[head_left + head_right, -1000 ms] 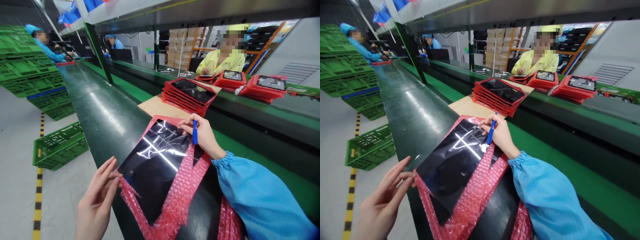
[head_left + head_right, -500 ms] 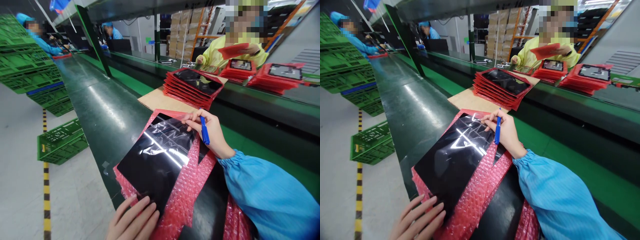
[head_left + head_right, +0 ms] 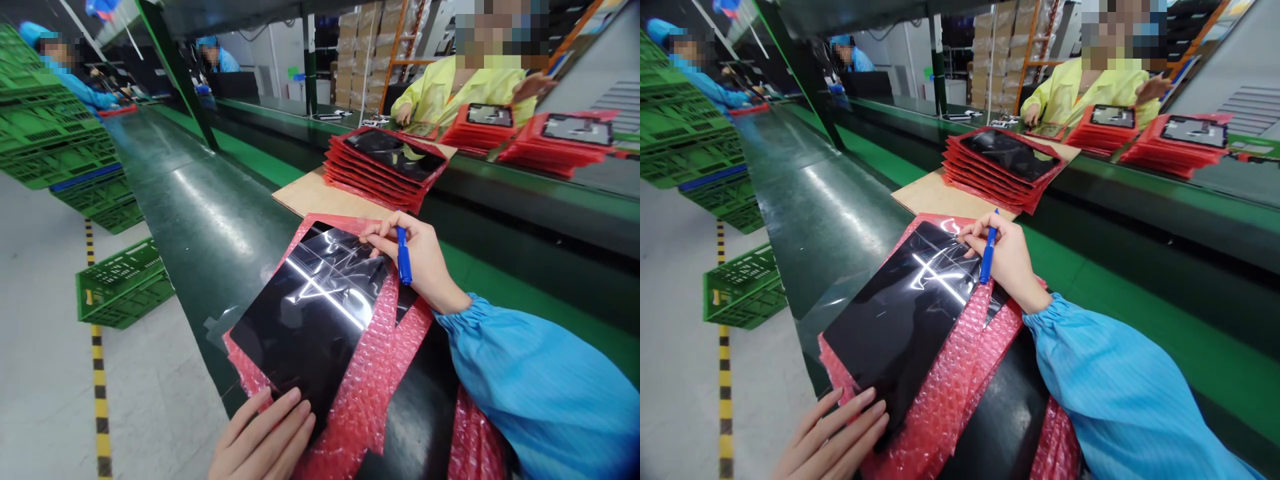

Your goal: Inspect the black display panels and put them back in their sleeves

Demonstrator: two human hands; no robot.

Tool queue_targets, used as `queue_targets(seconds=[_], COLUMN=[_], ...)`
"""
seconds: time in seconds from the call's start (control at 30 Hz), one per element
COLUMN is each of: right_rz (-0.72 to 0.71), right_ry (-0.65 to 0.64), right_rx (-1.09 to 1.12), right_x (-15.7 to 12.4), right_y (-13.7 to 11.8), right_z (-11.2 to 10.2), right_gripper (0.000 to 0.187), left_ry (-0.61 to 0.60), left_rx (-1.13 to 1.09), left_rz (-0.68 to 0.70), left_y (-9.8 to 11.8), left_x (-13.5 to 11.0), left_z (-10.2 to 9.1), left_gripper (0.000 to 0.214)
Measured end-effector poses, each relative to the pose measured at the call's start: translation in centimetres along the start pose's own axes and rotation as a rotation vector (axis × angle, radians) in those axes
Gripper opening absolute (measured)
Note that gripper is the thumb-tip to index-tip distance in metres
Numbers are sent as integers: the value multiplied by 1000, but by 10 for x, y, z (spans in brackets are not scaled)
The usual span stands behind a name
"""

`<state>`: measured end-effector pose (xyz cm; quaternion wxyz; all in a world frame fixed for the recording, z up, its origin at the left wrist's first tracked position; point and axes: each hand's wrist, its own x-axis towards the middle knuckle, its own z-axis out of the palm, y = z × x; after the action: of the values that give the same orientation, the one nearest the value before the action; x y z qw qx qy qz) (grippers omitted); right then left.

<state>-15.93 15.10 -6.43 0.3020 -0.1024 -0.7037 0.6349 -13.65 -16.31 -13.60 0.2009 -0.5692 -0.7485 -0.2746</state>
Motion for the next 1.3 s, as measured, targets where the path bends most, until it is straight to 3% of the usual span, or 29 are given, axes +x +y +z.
queue_targets(seconds=[0.63,0.97,1.3], right_rz=[-8,-15,-29], right_ry=[-6,-5,-5], right_rx=[-7,-22,-44], right_x=[0,1,1], right_y=[3,4,5], right_z=[1,0,-1], right_gripper=[31,28,29], left_ry=[-25,-57,-37], left_rx=[-71,-90,-53], left_rz=[118,109,128], left_y=[-7,-6,-4], left_x=[5,8,14], left_z=[5,2,1], left_gripper=[44,31,32])
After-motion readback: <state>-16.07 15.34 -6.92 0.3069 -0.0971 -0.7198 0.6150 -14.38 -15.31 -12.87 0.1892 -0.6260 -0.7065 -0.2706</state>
